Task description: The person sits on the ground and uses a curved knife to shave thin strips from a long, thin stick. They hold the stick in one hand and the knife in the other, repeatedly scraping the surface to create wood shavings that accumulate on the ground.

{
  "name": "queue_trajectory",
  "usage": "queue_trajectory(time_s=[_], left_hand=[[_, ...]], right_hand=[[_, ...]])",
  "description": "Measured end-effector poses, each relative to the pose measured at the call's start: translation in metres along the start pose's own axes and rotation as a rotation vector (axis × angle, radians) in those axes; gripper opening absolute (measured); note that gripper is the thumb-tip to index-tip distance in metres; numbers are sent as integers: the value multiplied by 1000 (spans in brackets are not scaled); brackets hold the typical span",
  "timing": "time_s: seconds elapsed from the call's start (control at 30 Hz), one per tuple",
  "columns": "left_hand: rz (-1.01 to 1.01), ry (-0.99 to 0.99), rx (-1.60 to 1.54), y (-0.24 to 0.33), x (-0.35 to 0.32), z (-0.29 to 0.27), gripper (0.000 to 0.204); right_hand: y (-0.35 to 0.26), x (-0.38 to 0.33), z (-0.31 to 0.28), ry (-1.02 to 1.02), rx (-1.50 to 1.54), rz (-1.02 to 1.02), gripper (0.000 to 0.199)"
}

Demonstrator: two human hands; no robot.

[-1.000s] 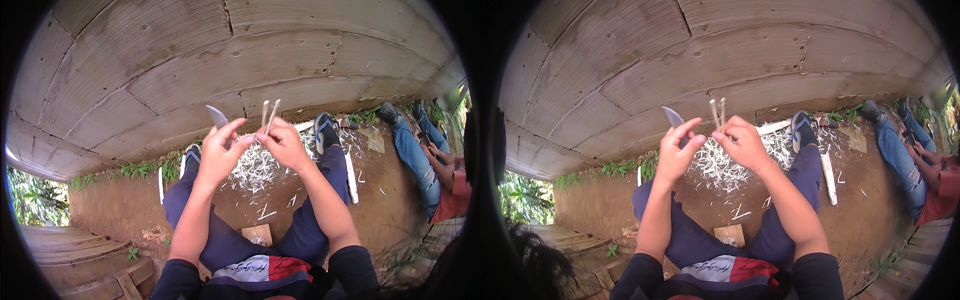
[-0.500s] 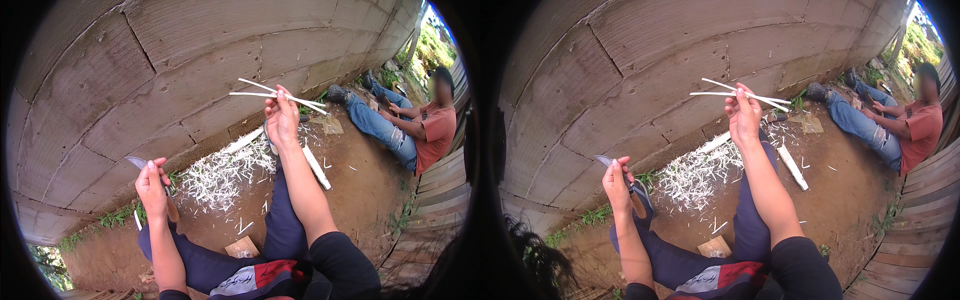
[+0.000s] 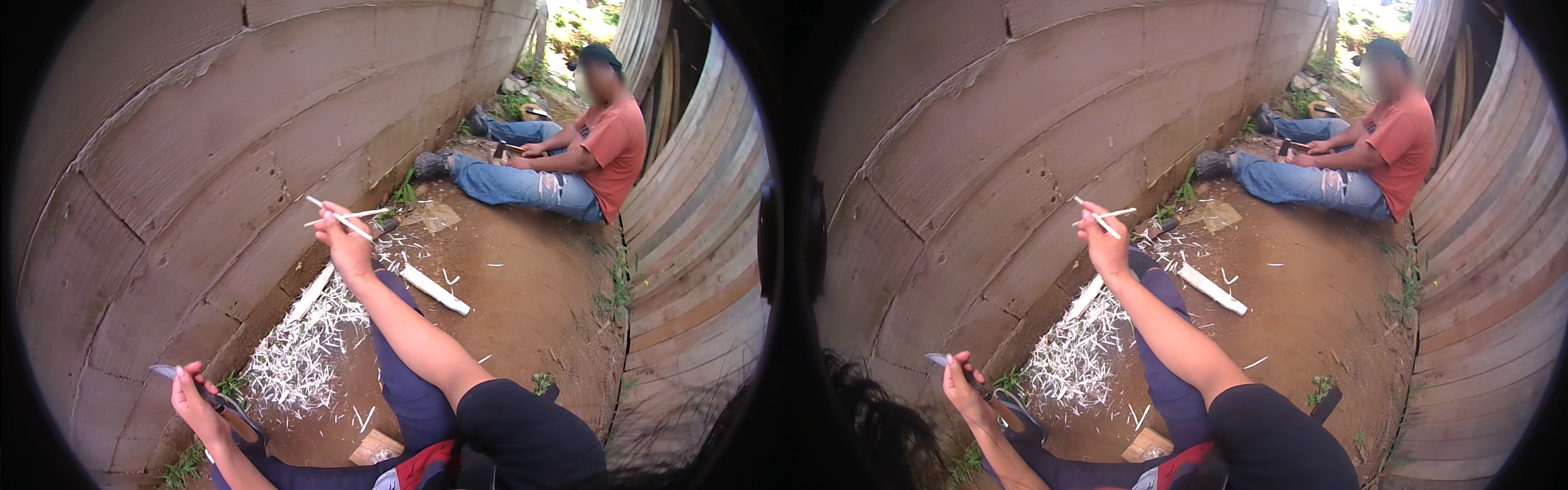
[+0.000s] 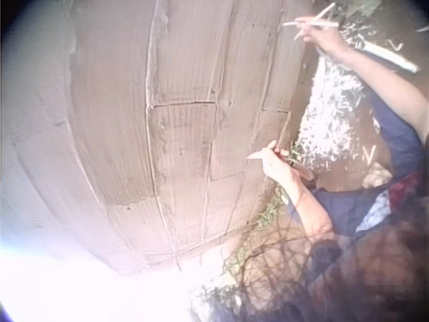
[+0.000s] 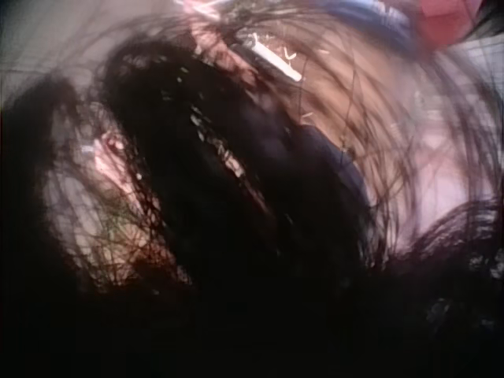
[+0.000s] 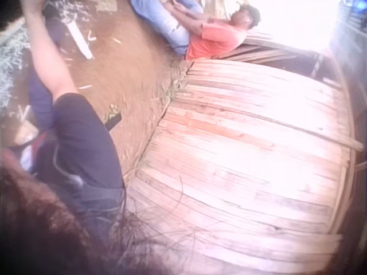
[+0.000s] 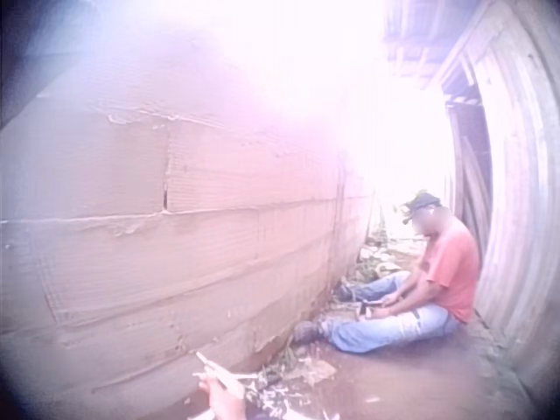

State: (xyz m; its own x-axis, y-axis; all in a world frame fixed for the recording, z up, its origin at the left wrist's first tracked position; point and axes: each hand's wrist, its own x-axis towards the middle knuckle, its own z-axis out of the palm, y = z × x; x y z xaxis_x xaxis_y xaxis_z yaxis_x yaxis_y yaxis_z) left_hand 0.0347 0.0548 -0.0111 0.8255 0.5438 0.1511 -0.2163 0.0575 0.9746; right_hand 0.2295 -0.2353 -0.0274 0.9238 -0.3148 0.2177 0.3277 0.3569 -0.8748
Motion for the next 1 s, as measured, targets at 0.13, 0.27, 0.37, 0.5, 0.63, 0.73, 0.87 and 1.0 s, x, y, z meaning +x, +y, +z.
queue_trajectory(time_s=[0.13,0.27,0.37,0.5,0.63,0.73,0.87,1.0], left_hand=[[-14,-16,-33,1,-1,5,35],[-26,-28,-50,3,-2,11,35],[-44,-44,-48,3,-5,14,34],[-96,-77,-47,2,-8,16,34],[-107,-114,-42,1,-10,17,34],[-101,-120,-31,1,-10,19,34],[-116,-119,-35,0,-10,22,37],[-125,-120,-11,-2,-10,20,37]], right_hand=[[15,0,-8,-87,-225,-39,29],[22,1,-12,-41,-477,-381,28],[17,4,-14,13,-394,-312,27],[7,6,-15,65,-271,-333,30],[4,0,-10,1,-318,-200,27],[5,-11,1,-74,-367,-199,26],[2,-22,12,-128,-308,-363,26],[-1,-17,10,-128,-23,-136,31]])
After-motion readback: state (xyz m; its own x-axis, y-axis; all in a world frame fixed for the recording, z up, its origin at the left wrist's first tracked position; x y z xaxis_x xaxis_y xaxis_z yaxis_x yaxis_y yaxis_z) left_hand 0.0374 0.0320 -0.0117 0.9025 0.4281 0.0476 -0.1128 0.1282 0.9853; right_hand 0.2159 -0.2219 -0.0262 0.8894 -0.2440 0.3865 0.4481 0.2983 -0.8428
